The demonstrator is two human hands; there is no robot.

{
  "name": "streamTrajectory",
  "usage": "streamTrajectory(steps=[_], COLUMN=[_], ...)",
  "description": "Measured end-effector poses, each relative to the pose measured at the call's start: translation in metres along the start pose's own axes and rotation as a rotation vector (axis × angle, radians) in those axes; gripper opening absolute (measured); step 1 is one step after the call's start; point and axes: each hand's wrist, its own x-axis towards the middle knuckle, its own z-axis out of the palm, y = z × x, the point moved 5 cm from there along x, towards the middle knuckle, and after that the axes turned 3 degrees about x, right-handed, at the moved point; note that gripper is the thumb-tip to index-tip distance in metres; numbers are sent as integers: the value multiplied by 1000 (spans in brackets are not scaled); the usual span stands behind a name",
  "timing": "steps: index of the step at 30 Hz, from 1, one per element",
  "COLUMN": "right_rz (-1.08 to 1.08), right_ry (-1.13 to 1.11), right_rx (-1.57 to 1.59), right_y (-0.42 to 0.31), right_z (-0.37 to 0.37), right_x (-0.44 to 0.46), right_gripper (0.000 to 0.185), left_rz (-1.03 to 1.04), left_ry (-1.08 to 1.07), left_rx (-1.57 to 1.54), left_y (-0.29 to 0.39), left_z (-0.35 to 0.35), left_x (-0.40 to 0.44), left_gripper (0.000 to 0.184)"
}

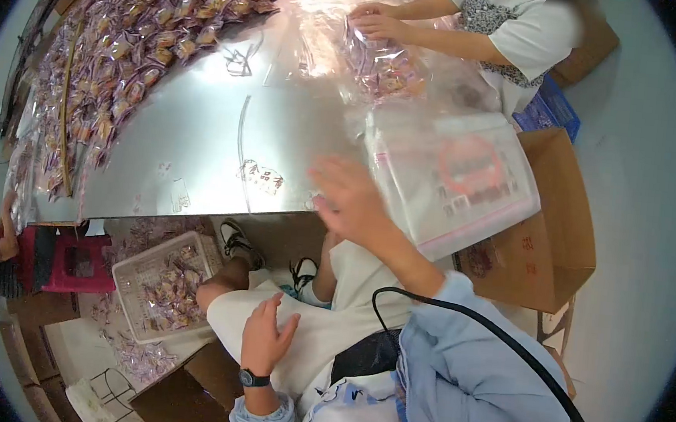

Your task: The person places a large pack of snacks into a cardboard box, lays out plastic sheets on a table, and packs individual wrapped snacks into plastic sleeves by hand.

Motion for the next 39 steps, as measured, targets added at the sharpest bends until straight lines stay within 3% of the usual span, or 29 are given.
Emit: streamTrajectory(steps=[2, 4, 7, 13, 16, 19, 22, 25, 30, 34, 37, 39], right_rz=[132, 411, 616, 591, 708, 653, 783, 749, 503, 276, 175, 202], right_ry=[174, 147, -30, -68, -110, 58, 187, 123, -21, -187, -288, -424], right_rx=[-114, -364, -309, -276, -86, -42, 71, 81, 54, -173, -250, -85], right_y=[17, 40, 80, 87, 99, 103, 112, 118, 129, 120, 117, 127], right_z=[-52, -84, -77, -74, -86, -102, -117, -138, -156, -161, -158, -150], right_x=[-32, -65, -105, -87, -80, -76, -72, -54, -15, 30, 56, 66], right_gripper=[54, 37, 24, 26, 27, 27, 26, 26, 23, 20, 15, 16], left_rz=[12, 50, 66, 46, 84, 122, 209, 291, 384, 702, 667, 711], left_ry=[-35, -39, -72, -104, -76, -62, 16, 81, 133, 250, 471, 548], left_rx=[32, 38, 34, -20, 3, -46, -131, -244, -501, -324, -290, -148], left_y=[-3, 1, 7, 22, 17, 22, 41, 65, 110, 178, 212, 231], left_z=[6, 12, 18, 15, 21, 19, 4, -14, -15, -3, 11, 21], left_x=[9, 17, 19, 25, 23, 33, 51, 68, 106, 141, 169, 172], left_gripper=[53, 53, 52, 50, 49, 43, 32, 22, 16, 32, 45, 50])
